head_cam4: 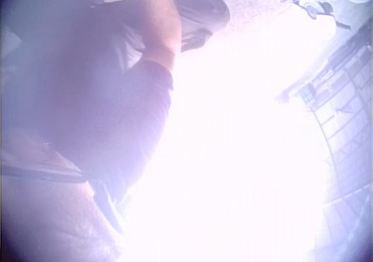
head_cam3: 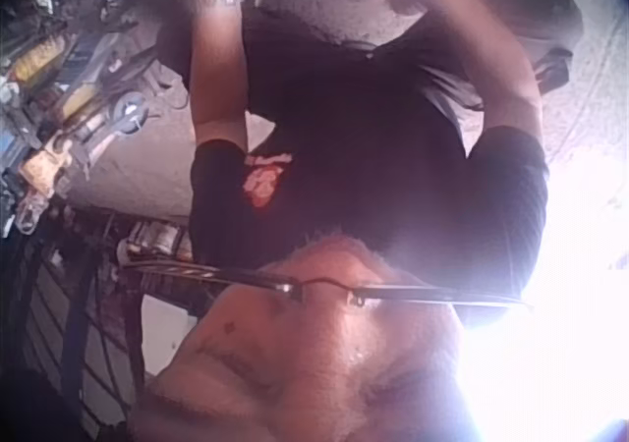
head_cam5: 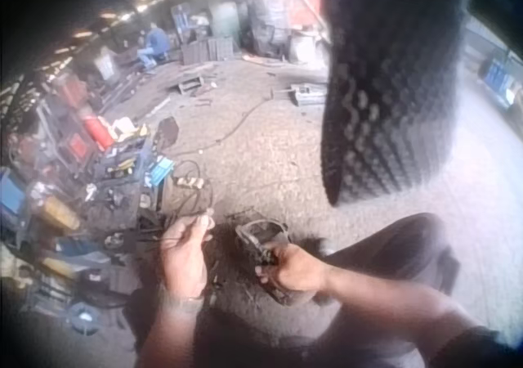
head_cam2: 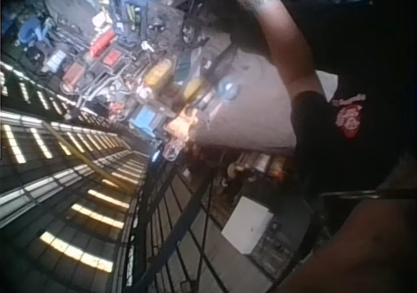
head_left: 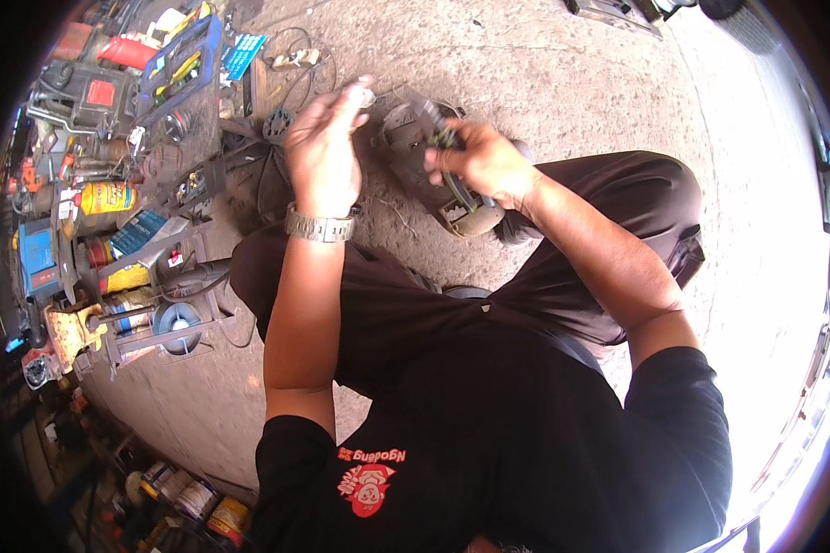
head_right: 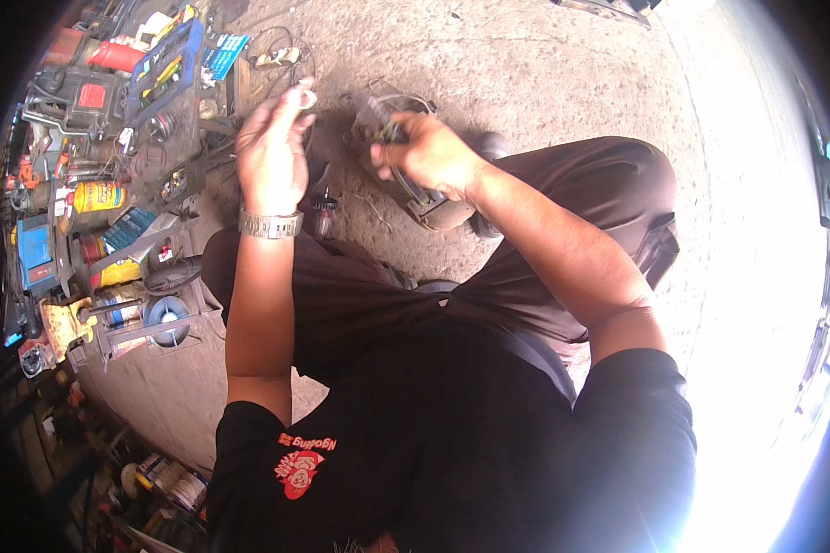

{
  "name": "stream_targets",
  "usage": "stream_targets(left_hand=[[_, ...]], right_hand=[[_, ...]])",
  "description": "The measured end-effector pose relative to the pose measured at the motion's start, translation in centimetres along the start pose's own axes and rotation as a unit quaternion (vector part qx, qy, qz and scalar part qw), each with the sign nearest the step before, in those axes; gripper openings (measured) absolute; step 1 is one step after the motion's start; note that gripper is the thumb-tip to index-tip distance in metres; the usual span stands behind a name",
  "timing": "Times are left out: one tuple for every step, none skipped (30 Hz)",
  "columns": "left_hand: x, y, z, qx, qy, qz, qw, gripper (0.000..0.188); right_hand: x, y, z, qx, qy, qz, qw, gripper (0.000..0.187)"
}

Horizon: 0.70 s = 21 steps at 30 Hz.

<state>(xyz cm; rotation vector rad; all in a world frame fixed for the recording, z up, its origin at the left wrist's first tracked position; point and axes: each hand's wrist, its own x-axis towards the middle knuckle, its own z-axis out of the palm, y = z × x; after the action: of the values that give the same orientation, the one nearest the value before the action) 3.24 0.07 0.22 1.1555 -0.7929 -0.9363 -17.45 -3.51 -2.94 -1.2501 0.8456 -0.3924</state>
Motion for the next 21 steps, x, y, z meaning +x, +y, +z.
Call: stream_targets(left_hand=[[-0.4,-0.4,0.7,-0.031,-0.033,-0.032,0.998,0.020],[-0.8,-0.7,1.4,-0.062,-0.065,-0.064,0.994,0.022],[-1.3,-1.0,2.3,-0.104,-0.091,-0.094,0.986,0.023],[-1.6,-1.2,3.3,-0.147,-0.121,-0.122,0.974,0.025],[-1.7,-1.5,3.8,-0.178,-0.142,-0.160,0.960,0.025],[-1.8,-1.8,4.4,-0.198,-0.131,-0.156,0.959,0.024],[-1.7,-1.8,5.0,-0.197,-0.132,-0.155,0.959,0.024],[-1.6,-1.7,5.4,-0.196,-0.133,-0.154,0.959,0.023],[-1.5,-1.9,5.6,-0.201,-0.141,-0.163,0.956,0.023],[-1.3,-2.2,5.6,-0.203,-0.149,-0.170,0.953,0.022],[-1.1,-2.5,5.6,-0.206,-0.156,-0.177,0.950,0.022],[-1.0,-2.9,5.5,-0.209,-0.157,-0.176,0.949,0.021],[-0.9,-3.4,5.3,-0.212,-0.159,-0.175,0.948,0.021],[-0.8,-3.9,5.2,-0.215,-0.161,-0.175,0.947,0.021],[-0.6,-4.4,5.2,-0.211,-0.166,-0.173,0.947,0.022],[-0.4,-4.9,5.3,-0.213,-0.158,-0.172,0.949,0.023],[-0.2,-5.6,5.4,-0.216,-0.151,-0.171,0.949,0.023],[0.0,-6.5,5.4,-0.218,-0.145,-0.171,0.950,0.024],[0.8,-8.7,4.3,-0.127,-0.129,-0.148,0.972,0.032],[1.5,-12.1,1.6,0.040,-0.135,-0.131,0.981,0.036],[2.0,-15.8,-2.2,0.207,-0.132,-0.114,0.963,0.040]], right_hand=[[0.0,-0.5,0.0,0.113,0.024,-0.014,0.993,0.024],[0.0,-1.5,0.3,0.225,0.048,-0.026,0.973,0.021],[-0.1,-2.7,0.4,0.247,0.065,-0.044,0.966,0.017],[-0.2,-3.0,0.3,0.274,0.063,-0.060,0.958,0.016],[-0.2,-3.1,0.1,0.300,0.062,-0.076,0.949,0.016],[-0.3,-3.3,0.0,0.327,0.061,-0.092,0.939,0.015],[-0.5,-3.6,0.1,0.336,0.100,-0.097,0.932,0.012],[-0.5,-3.5,-0.2,0.338,0.108,-0.093,0.930,0.012],[-0.4,-3.2,-0.6,0.341,0.116,-0.089,0.929,0.011],[-0.2,-3.0,-0.8,0.344,0.122,-0.086,0.927,0.011],[-0.2,-2.9,-0.9,0.346,0.121,-0.087,0.926,0.011],[-0.3,-2.8,-1.0,0.347,0.119,-0.088,0.926,0.011],[-0.3,-2.6,-1.0,0.349,0.118,-0.089,0.925,0.011],[-0.2,-2.4,-1.1,0.342,0.130,-0.095,0.926,0.012],[0.0,-2.2,-1.1,0.334,0.142,-0.102,0.926,0.014],[0.1,-2.1,-1.2,0.325,0.154,-0.108,0.927,0.015],[0.1,-2.0,-1.6,0.306,0.188,-0.099,0.928,0.016],[0.3,-2.0,-2.2,0.287,0.222,-0.090,0.927,0.017],[0.5,-1.9,-2.5,0.268,0.252,-0.081,0.926,0.019],[0.9,-2.0,-2.5,0.258,0.265,-0.070,0.926,0.017],[1.5,-1.9,-2.4,0.249,0.275,-0.059,0.927,0.016]])
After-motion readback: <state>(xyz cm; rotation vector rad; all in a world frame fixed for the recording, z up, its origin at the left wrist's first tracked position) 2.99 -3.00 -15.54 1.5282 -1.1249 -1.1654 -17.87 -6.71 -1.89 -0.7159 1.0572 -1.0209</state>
